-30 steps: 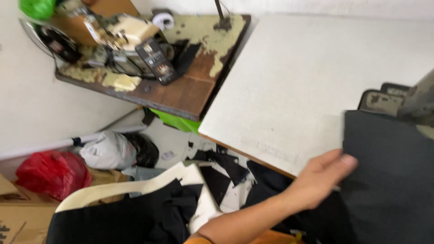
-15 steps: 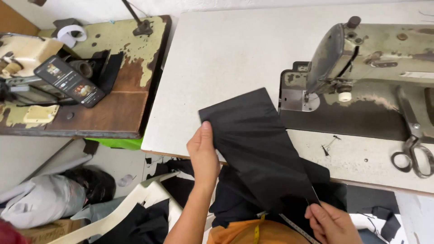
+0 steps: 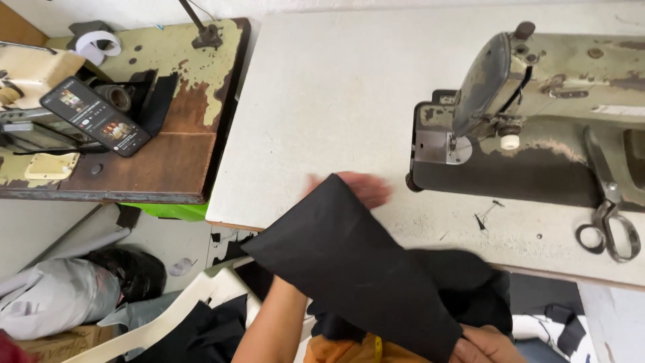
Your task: Trimming excess fabric and sewing components of a black garment using an industrial sewing machine and scissors.
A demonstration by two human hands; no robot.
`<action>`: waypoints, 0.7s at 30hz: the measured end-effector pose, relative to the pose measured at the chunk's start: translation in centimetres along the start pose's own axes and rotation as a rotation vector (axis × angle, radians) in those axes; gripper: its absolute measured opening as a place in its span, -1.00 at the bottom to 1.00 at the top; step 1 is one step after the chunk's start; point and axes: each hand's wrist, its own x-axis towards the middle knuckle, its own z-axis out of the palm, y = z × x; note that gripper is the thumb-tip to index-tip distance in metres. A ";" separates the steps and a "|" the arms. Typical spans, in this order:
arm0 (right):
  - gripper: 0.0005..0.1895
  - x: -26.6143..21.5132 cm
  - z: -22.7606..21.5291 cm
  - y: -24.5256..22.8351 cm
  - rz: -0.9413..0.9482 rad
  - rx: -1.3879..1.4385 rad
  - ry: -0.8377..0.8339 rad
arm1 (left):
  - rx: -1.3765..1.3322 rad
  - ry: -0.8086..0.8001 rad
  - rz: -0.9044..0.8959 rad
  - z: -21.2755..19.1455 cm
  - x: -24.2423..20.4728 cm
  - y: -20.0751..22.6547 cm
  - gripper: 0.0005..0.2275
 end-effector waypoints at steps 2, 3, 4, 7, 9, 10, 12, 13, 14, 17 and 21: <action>-0.64 0.6 -0.1 0.8 0.014 0.018 -0.002 | -0.122 -0.271 -0.134 1.9 3.8 -2.2 -0.44; -0.68 0.7 -0.2 1.2 0.037 0.042 -0.002 | -0.244 -0.537 -0.272 2.9 5.6 -3.4 -0.42; -0.68 0.0 -0.1 2.4 0.036 0.040 0.004 | -0.246 -0.542 -0.275 0.2 8.0 -4.8 -0.42; -0.53 -1.1 0.8 4.0 0.285 0.136 0.294 | -0.474 -1.170 -0.047 -5.2 11.3 -8.6 -0.47; -0.61 -0.7 2.5 2.7 0.311 -0.112 0.523 | -0.285 -0.979 -0.033 -5.5 7.6 -10.4 -0.50; -0.61 -0.6 2.8 2.0 0.323 -0.110 0.527 | -0.295 -0.972 -0.038 -5.5 7.0 -10.3 -0.50; -0.64 0.2 3.0 0.7 0.344 0.359 0.330 | -0.025 -0.669 -0.023 -5.5 6.2 -10.1 -0.54; -0.64 -0.4 2.3 1.1 0.348 0.360 0.333 | -0.029 -0.668 -0.026 -5.4 6.3 -9.8 -0.54; -0.66 -0.5 1.6 1.5 0.323 0.182 0.292 | 0.114 -0.519 -0.011 -5.2 6.6 -9.1 -0.56; -0.87 -0.6 1.5 10.9 0.099 0.003 0.413 | 0.397 -0.222 0.041 -4.7 6.3 -8.5 -0.59; -0.57 1.1 2.1 -1.8 0.345 0.454 0.255 | 0.763 0.263 0.050 -4.9 5.7 -5.1 -0.60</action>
